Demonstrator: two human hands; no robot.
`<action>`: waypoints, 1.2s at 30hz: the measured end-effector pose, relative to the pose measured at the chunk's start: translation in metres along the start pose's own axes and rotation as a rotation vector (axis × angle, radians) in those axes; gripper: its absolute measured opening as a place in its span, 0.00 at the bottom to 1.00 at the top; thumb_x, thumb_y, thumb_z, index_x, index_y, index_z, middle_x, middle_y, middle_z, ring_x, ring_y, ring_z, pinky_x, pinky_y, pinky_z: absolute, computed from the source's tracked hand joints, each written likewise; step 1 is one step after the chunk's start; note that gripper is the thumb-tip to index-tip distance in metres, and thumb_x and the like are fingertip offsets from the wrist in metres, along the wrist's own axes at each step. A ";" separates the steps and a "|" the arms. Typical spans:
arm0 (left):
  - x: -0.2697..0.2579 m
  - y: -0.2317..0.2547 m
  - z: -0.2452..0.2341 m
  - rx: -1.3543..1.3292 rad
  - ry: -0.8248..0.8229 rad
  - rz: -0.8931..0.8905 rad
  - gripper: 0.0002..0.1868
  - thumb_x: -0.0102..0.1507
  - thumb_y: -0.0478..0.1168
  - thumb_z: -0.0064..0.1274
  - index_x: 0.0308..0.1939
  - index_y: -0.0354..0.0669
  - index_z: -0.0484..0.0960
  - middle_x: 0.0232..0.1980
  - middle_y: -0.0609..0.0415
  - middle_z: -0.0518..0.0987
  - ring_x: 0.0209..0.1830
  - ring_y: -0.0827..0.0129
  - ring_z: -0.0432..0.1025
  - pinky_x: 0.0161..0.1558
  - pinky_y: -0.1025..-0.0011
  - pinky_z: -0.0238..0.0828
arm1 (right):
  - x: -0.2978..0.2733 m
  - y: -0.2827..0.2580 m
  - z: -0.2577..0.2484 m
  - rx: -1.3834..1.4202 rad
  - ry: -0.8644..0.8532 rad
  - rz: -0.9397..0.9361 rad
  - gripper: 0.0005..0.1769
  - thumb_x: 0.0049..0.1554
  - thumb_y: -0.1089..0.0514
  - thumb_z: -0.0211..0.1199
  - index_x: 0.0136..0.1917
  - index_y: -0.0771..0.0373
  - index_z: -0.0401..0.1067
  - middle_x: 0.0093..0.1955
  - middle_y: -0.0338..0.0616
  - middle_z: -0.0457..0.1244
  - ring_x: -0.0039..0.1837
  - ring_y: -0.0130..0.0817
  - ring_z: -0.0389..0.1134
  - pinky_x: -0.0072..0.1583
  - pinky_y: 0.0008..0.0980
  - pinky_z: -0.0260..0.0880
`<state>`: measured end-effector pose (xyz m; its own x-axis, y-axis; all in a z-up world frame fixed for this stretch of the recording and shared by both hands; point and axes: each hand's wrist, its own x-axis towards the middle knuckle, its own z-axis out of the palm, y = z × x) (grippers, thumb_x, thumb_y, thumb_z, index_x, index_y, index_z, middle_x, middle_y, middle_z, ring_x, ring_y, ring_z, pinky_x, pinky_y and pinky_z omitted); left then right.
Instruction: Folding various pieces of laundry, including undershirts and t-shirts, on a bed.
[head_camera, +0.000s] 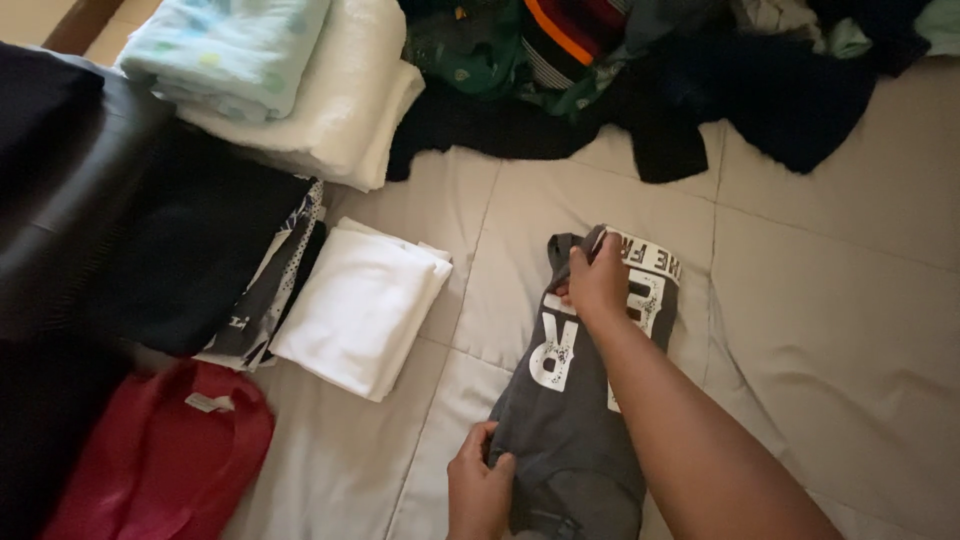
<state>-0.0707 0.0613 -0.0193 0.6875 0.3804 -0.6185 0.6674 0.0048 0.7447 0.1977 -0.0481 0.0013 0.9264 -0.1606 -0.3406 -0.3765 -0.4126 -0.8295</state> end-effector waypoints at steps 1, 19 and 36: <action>-0.002 0.002 0.000 0.018 0.019 -0.009 0.21 0.54 0.30 0.52 0.51 0.35 0.80 0.41 0.45 0.87 0.43 0.65 0.82 0.50 0.70 0.75 | -0.002 -0.002 0.001 -0.055 0.034 0.005 0.18 0.64 0.56 0.58 0.62 0.65 0.57 0.45 0.59 0.70 0.32 0.39 0.73 0.31 0.35 0.72; -0.001 0.049 -0.005 0.582 -0.008 0.014 0.37 0.50 0.54 0.74 0.59 0.49 0.74 0.47 0.45 0.77 0.52 0.51 0.71 0.54 0.60 0.70 | -0.047 0.087 0.003 -0.979 -0.158 -0.852 0.37 0.63 0.35 0.49 0.79 0.50 0.53 0.85 0.40 0.38 0.84 0.43 0.38 0.77 0.55 0.32; 0.030 0.031 -0.026 0.438 -0.317 -0.017 0.34 0.46 0.44 0.77 0.54 0.46 0.79 0.52 0.45 0.77 0.53 0.58 0.74 0.55 0.63 0.73 | 0.084 0.036 -0.089 -0.840 -0.221 -0.227 0.62 0.42 0.33 0.79 0.79 0.59 0.54 0.73 0.51 0.59 0.72 0.47 0.62 0.69 0.47 0.62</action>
<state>-0.0367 0.0975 -0.0086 0.6827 0.0857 -0.7256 0.6898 -0.4031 0.6014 0.2628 -0.1567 -0.0182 0.9226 0.1450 -0.3574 0.0251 -0.9472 -0.3196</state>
